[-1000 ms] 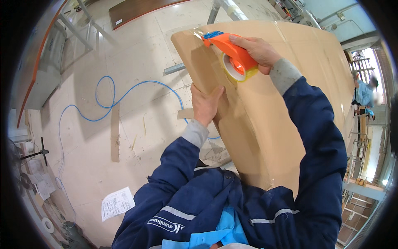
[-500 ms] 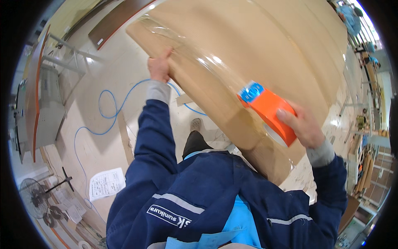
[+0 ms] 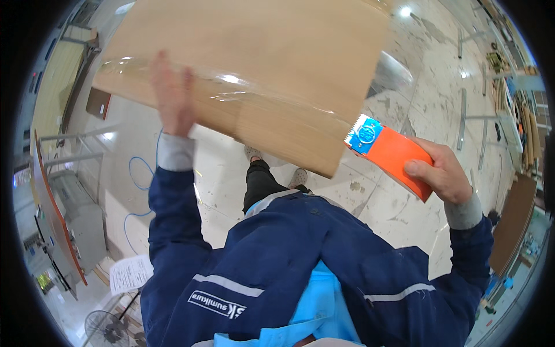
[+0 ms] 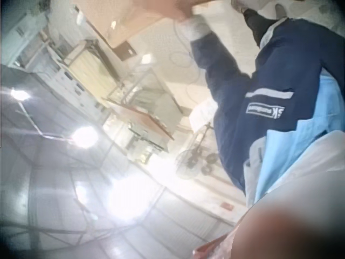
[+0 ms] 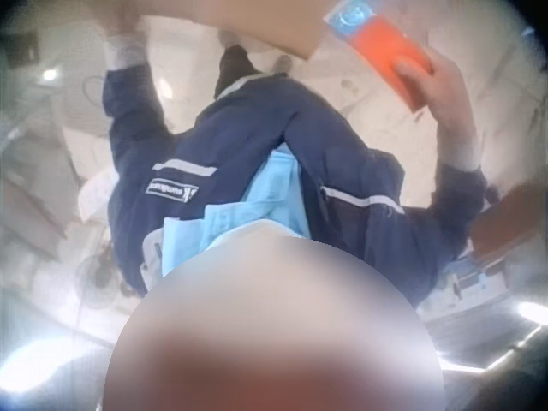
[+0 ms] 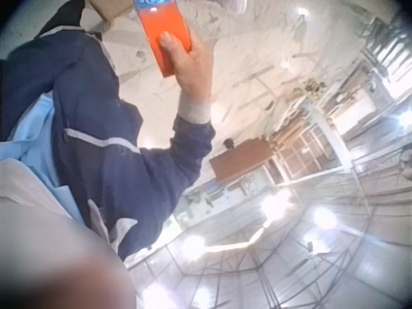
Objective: The person cuts a large piece of cardboard with a utility knife, folds the edges, and secures them with packing tape. A coworker assists by holding the cardboard and applying additional tape to the seams.
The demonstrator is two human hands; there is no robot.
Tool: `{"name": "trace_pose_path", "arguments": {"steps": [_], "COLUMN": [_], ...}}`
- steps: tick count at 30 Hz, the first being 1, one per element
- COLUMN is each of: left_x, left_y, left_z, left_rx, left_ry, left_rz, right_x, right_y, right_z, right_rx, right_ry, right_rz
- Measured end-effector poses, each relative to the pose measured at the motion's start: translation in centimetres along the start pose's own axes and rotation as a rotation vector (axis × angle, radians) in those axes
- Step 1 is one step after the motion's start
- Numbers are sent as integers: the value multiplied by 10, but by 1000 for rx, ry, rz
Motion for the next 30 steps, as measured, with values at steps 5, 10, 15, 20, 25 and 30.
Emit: {"name": "trace_pose_path", "arguments": {"steps": [5, 10, 15, 20, 25, 30], "left_x": [-33, -46, -50, -41, -48, -49], "left_y": [61, 104, 112, 115, 116, 121], "left_z": [-222, -281, -281, -292, -292, -290], "left_rx": [-161, 21, 53, 165, 26, -230], "left_ry": [276, 226, 190, 158, 263, 597], "left_rz": [533, 756, 698, 766, 791, 783], "right_x": [-6, 1, 14, 30, -13, -5], "right_y": [-11, 1, 21, 22, 10, 50], "right_z": [-44, -58, -64, -168, -311, -341], "right_rx": [45, 28, -58, -812, -374, 440], "right_ry": [-17, -18, -124, 280, 387, 257], "right_rz": [-46, -78, -144, -169, -450, -606]}}
Point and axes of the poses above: each hand's wrist, its own x-axis towards the middle knuckle, its own y-axis out of the palm, z = x × y, the point moved 6 cm from there along x, towards the middle knuckle, and after that the axes turned 1 degree about -y, right-handed, at the moved point
